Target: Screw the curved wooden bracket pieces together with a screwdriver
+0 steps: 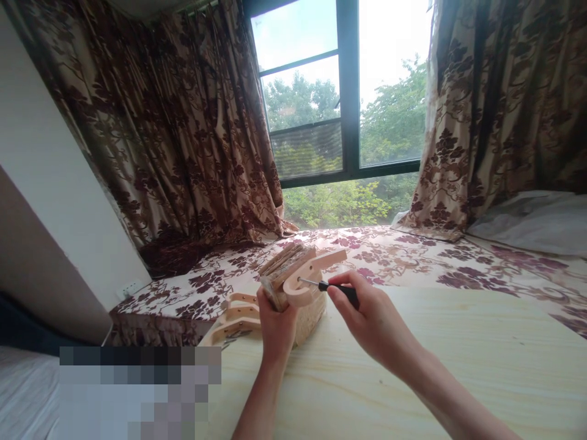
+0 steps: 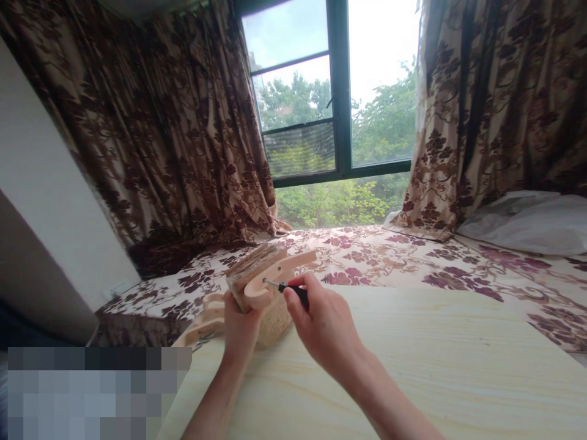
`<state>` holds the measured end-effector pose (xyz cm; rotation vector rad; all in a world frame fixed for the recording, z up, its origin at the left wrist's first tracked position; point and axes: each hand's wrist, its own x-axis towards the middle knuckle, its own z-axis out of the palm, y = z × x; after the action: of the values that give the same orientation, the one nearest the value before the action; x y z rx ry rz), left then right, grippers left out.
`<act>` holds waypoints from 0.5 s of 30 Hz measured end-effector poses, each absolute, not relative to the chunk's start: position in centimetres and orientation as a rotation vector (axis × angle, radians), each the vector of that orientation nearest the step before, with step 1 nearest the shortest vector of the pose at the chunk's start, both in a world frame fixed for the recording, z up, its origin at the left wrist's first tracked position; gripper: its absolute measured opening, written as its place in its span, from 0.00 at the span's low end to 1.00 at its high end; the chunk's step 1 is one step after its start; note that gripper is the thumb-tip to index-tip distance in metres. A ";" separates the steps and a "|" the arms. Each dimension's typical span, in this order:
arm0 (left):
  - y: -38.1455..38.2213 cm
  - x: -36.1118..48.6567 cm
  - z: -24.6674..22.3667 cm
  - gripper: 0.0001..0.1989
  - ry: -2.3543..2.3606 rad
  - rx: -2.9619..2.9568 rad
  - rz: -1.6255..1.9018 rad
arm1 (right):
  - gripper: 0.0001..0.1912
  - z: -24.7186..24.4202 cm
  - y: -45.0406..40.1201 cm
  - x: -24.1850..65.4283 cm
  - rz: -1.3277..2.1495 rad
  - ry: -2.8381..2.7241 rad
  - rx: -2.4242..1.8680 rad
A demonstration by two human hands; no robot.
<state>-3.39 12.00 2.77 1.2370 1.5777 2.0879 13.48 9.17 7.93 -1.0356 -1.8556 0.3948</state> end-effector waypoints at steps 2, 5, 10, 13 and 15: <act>12.0 -3.3 2.9 0.14 1.586 1.241 2.092 | 0.09 8.3 8.9 13.7 0.255 -1.938 -1.003; 12.1 -3.5 2.8 0.14 1.593 1.244 2.087 | 0.09 8.3 8.7 13.8 0.042 -2.026 -0.843; 12.3 -3.9 2.3 0.15 1.564 1.266 2.069 | 0.09 7.5 9.3 13.6 0.210 -1.961 -0.844; 12.3 -3.9 2.3 0.15 1.560 1.266 2.070 | 0.11 7.3 9.5 13.5 0.458 -1.832 -0.944; 12.2 -3.8 2.4 0.15 1.566 1.260 2.066 | 0.10 7.5 9.2 13.5 0.481 -1.842 -0.975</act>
<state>-3.83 12.25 2.39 1.2596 1.5662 2.0657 13.54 9.23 7.54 -0.9751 -1.8419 0.4811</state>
